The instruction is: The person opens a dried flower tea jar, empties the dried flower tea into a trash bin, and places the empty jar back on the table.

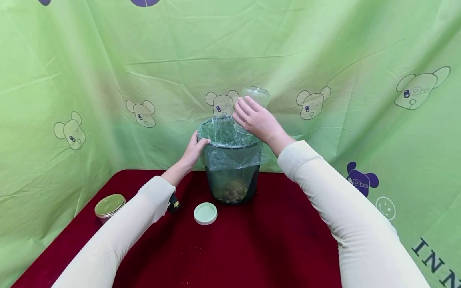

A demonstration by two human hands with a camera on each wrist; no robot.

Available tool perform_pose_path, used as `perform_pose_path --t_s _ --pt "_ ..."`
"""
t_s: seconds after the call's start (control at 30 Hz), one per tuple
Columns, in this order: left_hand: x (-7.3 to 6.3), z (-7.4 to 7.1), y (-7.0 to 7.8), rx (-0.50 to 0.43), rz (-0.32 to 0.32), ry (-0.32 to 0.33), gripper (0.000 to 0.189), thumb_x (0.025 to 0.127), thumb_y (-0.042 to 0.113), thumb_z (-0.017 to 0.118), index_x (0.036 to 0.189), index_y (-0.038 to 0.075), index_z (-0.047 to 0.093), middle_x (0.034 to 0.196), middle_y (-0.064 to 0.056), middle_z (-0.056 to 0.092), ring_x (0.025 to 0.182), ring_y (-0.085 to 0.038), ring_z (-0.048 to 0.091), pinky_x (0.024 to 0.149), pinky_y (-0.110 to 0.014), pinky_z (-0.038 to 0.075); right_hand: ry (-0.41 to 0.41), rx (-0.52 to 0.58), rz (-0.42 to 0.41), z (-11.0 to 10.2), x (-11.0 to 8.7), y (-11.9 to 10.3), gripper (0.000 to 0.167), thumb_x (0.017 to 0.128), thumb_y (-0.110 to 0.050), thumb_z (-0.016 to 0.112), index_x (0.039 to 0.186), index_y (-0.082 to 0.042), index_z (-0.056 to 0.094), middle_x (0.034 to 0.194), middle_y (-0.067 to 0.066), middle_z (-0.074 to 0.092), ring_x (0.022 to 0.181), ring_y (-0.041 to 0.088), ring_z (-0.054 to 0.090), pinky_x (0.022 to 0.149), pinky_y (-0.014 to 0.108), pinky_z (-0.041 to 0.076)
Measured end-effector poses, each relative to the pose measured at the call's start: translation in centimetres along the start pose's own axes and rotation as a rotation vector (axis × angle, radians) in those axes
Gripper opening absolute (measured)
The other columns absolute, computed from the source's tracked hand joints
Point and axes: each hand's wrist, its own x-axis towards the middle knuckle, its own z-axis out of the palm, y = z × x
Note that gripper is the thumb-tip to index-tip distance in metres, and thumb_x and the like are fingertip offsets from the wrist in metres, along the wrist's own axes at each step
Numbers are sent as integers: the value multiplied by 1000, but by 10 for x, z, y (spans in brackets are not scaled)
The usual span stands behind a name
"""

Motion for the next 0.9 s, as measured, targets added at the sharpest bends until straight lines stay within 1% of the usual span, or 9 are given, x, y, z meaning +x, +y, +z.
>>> perform_pose_path --t_s 0.13,0.23,0.4,0.53,0.77,0.9 --pt "0 0 0 11 -1 4 70 85 16 57 146 -3 26 141 -27 38 116 -31 46 104 -40 35 -17 -37 -42 -1 0 1 48 88 -4 66 134 -8 54 137 22 48 132 35 40 115 45 17" --pt "0 0 0 14 -3 5 71 86 15 56 147 -2 25 142 -27 37 117 -30 45 105 -40 34 -11 -58 -70 -1 0 1 48 87 -4 66 134 -8 54 138 23 48 133 34 39 116 44 16" --pt "-1 1 1 14 -8 8 67 87 13 55 146 -2 26 141 -27 37 115 -30 47 104 -40 35 -6 -73 -104 -1 0 2 53 85 -4 67 136 -8 51 140 21 46 134 33 38 116 43 14" --pt "-1 1 2 12 -7 9 65 88 11 54 145 -3 27 140 -28 38 113 -30 48 103 -40 36 -13 -108 -133 -1 0 1 57 85 -5 67 139 -9 49 141 19 45 134 32 37 116 43 13" --pt "-1 1 1 5 -12 -2 66 87 13 55 145 -3 27 139 -28 40 110 -30 49 101 -40 38 -13 -136 -164 -3 -1 2 61 83 -8 70 140 -11 47 143 17 44 136 30 36 116 42 13" --pt "-1 1 2 5 -17 -4 66 88 13 55 145 -3 27 139 -28 40 110 -30 49 101 -39 38 -12 -162 -180 -2 -1 1 61 85 -8 68 141 -11 47 142 16 45 136 30 35 117 42 12"
